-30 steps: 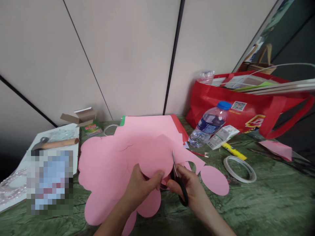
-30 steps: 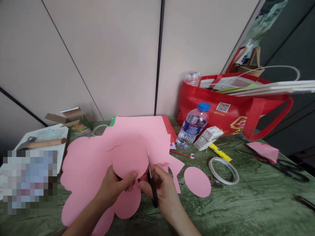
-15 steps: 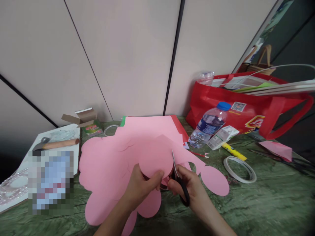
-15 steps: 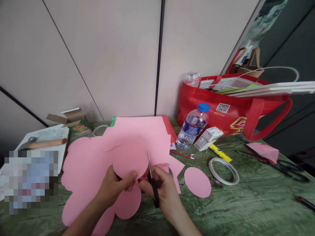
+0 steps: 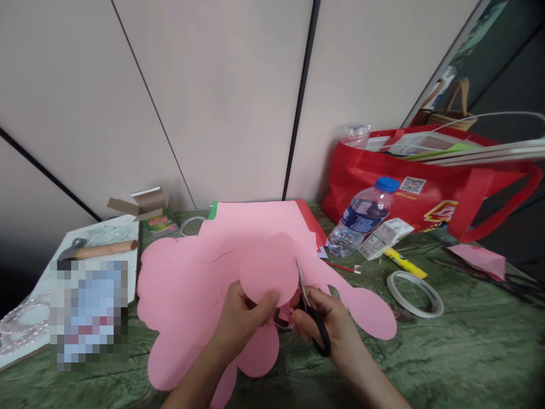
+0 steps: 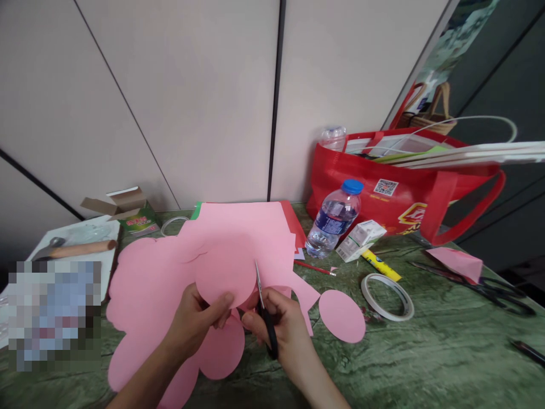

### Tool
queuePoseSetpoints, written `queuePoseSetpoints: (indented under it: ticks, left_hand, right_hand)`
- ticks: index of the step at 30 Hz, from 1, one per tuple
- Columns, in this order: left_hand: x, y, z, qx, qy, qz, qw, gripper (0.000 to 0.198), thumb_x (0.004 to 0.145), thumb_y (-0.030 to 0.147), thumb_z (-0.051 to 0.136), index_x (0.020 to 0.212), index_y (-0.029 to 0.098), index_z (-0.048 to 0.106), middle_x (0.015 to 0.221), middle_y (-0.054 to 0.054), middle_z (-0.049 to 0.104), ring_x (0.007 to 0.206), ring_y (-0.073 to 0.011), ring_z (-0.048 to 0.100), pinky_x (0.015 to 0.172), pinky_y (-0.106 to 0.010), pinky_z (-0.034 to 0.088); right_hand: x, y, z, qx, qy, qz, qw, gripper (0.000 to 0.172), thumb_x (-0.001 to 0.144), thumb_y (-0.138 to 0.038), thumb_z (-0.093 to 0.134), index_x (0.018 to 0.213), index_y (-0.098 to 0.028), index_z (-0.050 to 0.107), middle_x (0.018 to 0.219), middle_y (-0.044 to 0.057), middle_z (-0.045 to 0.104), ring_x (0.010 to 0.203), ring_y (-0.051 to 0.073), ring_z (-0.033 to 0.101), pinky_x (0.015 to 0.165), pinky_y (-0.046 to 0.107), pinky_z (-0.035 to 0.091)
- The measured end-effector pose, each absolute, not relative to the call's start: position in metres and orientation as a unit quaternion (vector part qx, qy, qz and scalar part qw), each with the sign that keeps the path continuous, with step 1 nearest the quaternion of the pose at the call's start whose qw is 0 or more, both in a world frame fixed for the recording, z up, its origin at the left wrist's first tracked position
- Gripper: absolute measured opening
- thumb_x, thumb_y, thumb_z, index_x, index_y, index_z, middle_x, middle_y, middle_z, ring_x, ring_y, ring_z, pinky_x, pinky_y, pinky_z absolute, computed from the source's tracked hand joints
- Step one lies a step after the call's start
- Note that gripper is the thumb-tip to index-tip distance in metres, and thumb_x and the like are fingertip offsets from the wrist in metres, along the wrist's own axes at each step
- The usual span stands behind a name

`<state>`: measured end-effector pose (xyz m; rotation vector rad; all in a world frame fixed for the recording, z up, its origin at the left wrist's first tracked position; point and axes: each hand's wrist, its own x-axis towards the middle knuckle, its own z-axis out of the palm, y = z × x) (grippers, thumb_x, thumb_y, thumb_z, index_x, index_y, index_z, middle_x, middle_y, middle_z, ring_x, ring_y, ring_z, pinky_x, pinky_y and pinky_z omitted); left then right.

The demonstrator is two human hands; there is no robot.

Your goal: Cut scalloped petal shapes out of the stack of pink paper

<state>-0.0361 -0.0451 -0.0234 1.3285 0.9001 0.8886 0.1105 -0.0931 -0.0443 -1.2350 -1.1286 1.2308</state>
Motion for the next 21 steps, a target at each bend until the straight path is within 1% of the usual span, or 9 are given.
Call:
queuePoseSetpoints:
  ticks: [7,10,15,18,21]
  left_hand:
    - [-0.0358,-0.044,-0.0236,0.557,0.394,0.4,0.612,0.039,0.075,0.03,0.058,0.041,0.017,0.044,0.035,0.006,0.039,0.035,-0.006,0.035,0.039,-0.021,0.028]
    - [-0.0368,-0.0429,-0.0243,0.553,0.386,0.412,0.613,0.041,0.076,0.031,0.058,0.041,0.017,0.043,0.035,0.006,0.038,0.035,-0.006,0.035,0.04,-0.022,0.027]
    - [-0.0363,-0.0418,-0.0253,0.511,0.381,0.449,0.626,0.037,0.075,0.034,0.061,0.047,0.017,0.046,0.035,0.007,0.039,0.035,-0.0056,0.034,0.04,-0.022,0.024]
    - [-0.0345,-0.0434,-0.0246,0.483,0.384,0.455,0.642,0.039,0.076,0.04,0.06,0.048,0.016,0.046,0.035,0.006,0.041,0.034,-0.0056,0.034,0.039,-0.022,0.024]
    - [-0.0327,-0.0458,-0.0238,0.479,0.384,0.425,0.665,0.045,0.077,0.049,0.054,0.048,0.016,0.049,0.035,0.003,0.044,0.031,-0.0068,0.035,0.035,-0.022,0.023]
  right_hand:
    - [0.1094,-0.0918,-0.0401,-0.52,-0.493,0.48,0.505,0.022,0.07,-0.034,0.062,0.059,-0.019,0.049,0.043,-0.008,0.037,0.035,0.009,0.038,0.034,0.022,0.028]
    - [0.1095,-0.0921,-0.0388,-0.515,-0.5,0.481,0.503,0.021,0.071,-0.034,0.06,0.06,-0.019,0.05,0.043,-0.007,0.039,0.034,0.009,0.039,0.034,0.021,0.029]
    - [0.1095,-0.0923,-0.0399,-0.517,-0.499,0.483,0.501,0.022,0.071,-0.033,0.062,0.06,-0.019,0.049,0.044,-0.007,0.041,0.033,0.009,0.039,0.032,0.021,0.029]
    - [0.1085,-0.0922,-0.0404,-0.512,-0.491,0.491,0.506,0.022,0.07,-0.033,0.064,0.06,-0.019,0.05,0.043,-0.007,0.041,0.033,0.009,0.039,0.032,0.021,0.029]
    - [0.1068,-0.0923,-0.0416,-0.495,-0.479,0.513,0.512,0.023,0.069,-0.035,0.066,0.061,-0.019,0.051,0.045,-0.007,0.043,0.034,0.009,0.038,0.033,0.021,0.029]
